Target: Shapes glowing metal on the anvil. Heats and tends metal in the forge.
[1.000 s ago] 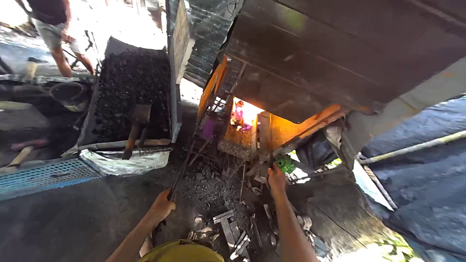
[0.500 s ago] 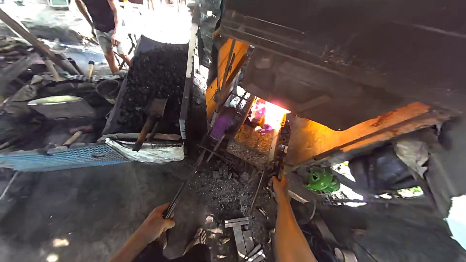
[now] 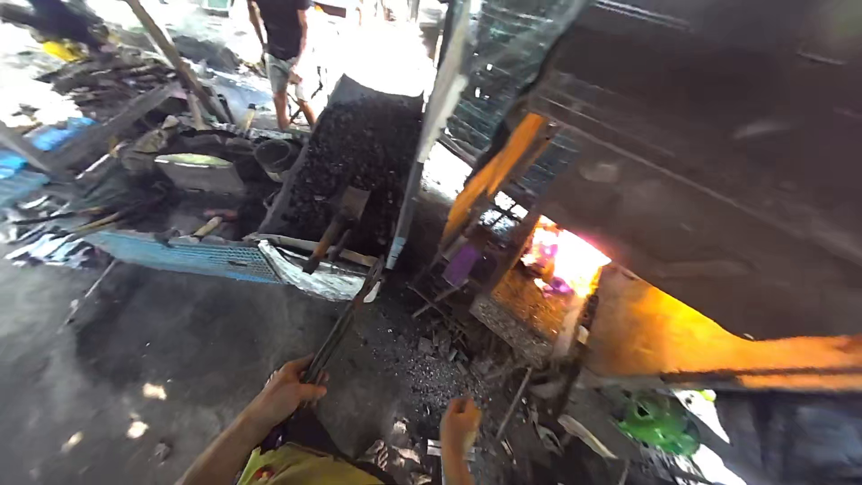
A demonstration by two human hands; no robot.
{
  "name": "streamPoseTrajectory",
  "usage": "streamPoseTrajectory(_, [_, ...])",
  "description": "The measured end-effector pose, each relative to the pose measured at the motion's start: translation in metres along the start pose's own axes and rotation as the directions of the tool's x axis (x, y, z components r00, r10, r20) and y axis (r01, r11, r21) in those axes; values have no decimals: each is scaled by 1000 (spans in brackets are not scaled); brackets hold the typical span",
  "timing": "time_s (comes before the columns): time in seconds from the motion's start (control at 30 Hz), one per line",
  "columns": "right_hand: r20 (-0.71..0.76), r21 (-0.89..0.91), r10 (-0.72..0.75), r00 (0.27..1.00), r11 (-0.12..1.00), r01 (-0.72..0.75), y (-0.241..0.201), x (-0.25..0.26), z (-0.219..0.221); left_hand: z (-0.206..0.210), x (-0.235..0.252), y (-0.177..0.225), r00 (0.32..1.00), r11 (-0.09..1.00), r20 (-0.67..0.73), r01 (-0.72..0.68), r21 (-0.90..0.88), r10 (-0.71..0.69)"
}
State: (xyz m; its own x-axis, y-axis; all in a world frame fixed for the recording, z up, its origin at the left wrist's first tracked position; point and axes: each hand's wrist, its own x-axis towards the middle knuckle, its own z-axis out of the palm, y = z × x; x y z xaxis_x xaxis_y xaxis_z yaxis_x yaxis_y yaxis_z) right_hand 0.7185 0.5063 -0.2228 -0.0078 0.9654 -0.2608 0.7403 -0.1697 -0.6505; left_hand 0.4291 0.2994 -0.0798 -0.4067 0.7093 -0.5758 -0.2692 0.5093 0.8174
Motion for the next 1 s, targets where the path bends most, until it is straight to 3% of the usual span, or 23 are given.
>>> streamPoseTrajectory(0.07, [226, -6, -183, 957, 982, 190, -47, -18, 41, -29, 11, 8, 997, 998, -61, -45, -53, 42])
streamPoseTrajectory(0.13, [333, 25, -291, 897, 954, 300, -102, -21, 81, -63, 31, 18, 991, 994, -113, -83, -76, 74])
streamPoseTrajectory(0.3, [531, -85, -307, 790, 908, 410, -258, 10, 170, -166, 123, 53, 975, 997, -211, -74, -21, 68])
streamPoseTrajectory(0.37, [573, -78, -212, 792, 948, 310, -302, 25, 218, -210, 171, 67, 973, 997, -229, -22, 72, 38])
streamPoseTrajectory(0.47, [544, 79, 27, 839, 993, -83, -339, 44, 295, -270, 249, 89, 976, 976, -217, 23, 217, 26])
streamPoseTrajectory(0.53, [527, 236, 179, 831, 908, -345, -359, 57, 335, -306, 306, 101, 980, 943, -191, 16, 331, 50])
streamPoseTrajectory(0.63, [478, 377, 259, 840, 803, -462, -385, 70, 374, -345, 376, 117, 987, 865, -157, 52, 499, 31])
streamPoseTrajectory(0.77, [405, 135, 291, 867, 919, -372, -405, 89, 362, -339, 395, 145, 985, 727, -170, 139, 672, -32])
streamPoseTrajectory(0.87, [435, 169, 413, 800, 835, -523, -422, 100, 313, -299, 387, 121, 981, 677, 11, 124, 725, -193])
streamPoseTrajectory(0.93, [418, 236, 452, 788, 784, -575, -430, 100, 279, -268, 392, 83, 940, 798, 170, 144, 585, -295])
streamPoseTrajectory(1.0, [371, 256, 450, 812, 791, -555, -440, 93, 250, -238, 404, 47, 934, 948, 252, 188, 258, -254])
